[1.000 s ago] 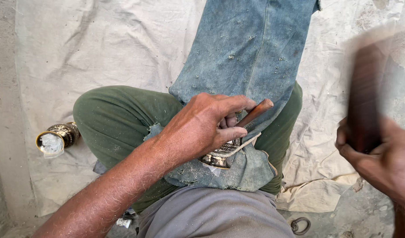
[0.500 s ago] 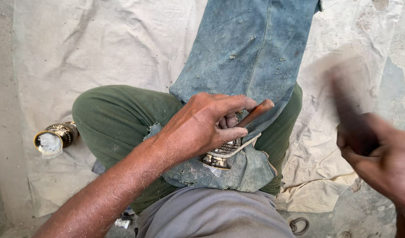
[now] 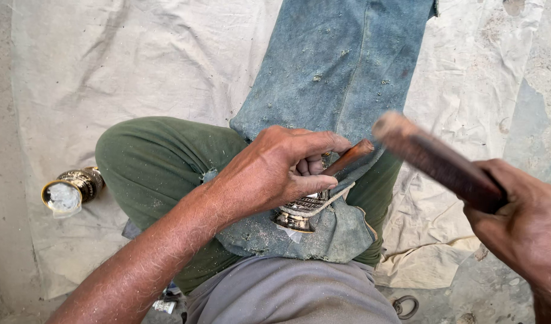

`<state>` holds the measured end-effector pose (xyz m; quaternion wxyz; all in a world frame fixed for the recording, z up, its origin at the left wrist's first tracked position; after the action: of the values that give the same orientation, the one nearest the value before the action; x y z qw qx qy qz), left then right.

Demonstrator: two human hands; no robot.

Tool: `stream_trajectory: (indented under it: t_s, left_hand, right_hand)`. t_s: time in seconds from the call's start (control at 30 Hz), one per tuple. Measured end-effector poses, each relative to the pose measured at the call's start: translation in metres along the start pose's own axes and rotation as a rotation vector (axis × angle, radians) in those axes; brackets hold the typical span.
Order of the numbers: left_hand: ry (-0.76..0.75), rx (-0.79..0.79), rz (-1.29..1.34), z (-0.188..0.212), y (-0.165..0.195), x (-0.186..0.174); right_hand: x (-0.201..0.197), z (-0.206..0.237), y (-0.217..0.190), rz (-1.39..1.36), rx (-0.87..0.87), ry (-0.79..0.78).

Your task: The person sits on the ground with a brass vessel resting on a cloth pad on their lap. They hold a punch against the vessel's surface with one hand and repeatedly strike it with a wooden mallet held in the other hand, repositioning the punch to work different spots on the vessel body.

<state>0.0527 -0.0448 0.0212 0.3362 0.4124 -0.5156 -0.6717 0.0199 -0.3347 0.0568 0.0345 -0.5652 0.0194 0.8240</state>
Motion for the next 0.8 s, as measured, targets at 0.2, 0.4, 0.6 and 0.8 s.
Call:
stream_trajectory:
  t_s: [0.2, 0.4, 0.6, 0.8]
  left_hand:
    - [-0.005, 0.050, 0.020, -0.001, 0.002, -0.001]
    - [-0.010, 0.067, 0.043, -0.002, 0.002, -0.001]
    - [-0.020, 0.051, 0.062, 0.000, -0.003, -0.001]
    - [0.267, -0.007, 0.111, 0.012, -0.008, -0.022]
  right_hand:
    - [-0.009, -0.006, -0.013, 0.107, -0.135, 0.084]
    - [0.004, 0.000, 0.028, 0.016, 0.036, 0.060]
    - [0.006, -0.001, 0.024, -0.453, -0.173, 0.123]
    - [0.008, 0.001, 0.023, -0.688, 0.190, 0.135]
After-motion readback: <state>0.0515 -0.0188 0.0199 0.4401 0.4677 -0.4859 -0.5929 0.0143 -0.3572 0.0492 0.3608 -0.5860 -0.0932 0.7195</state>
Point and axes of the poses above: each hand's wrist, its own z-axis away from the middle knuckle, its own x-axis out of the palm, y = z × x, the point moved 8 cm from there along -z, towards the middle knuckle, and after that the axes turned 10 degrees about y, right-handed, at the moved point
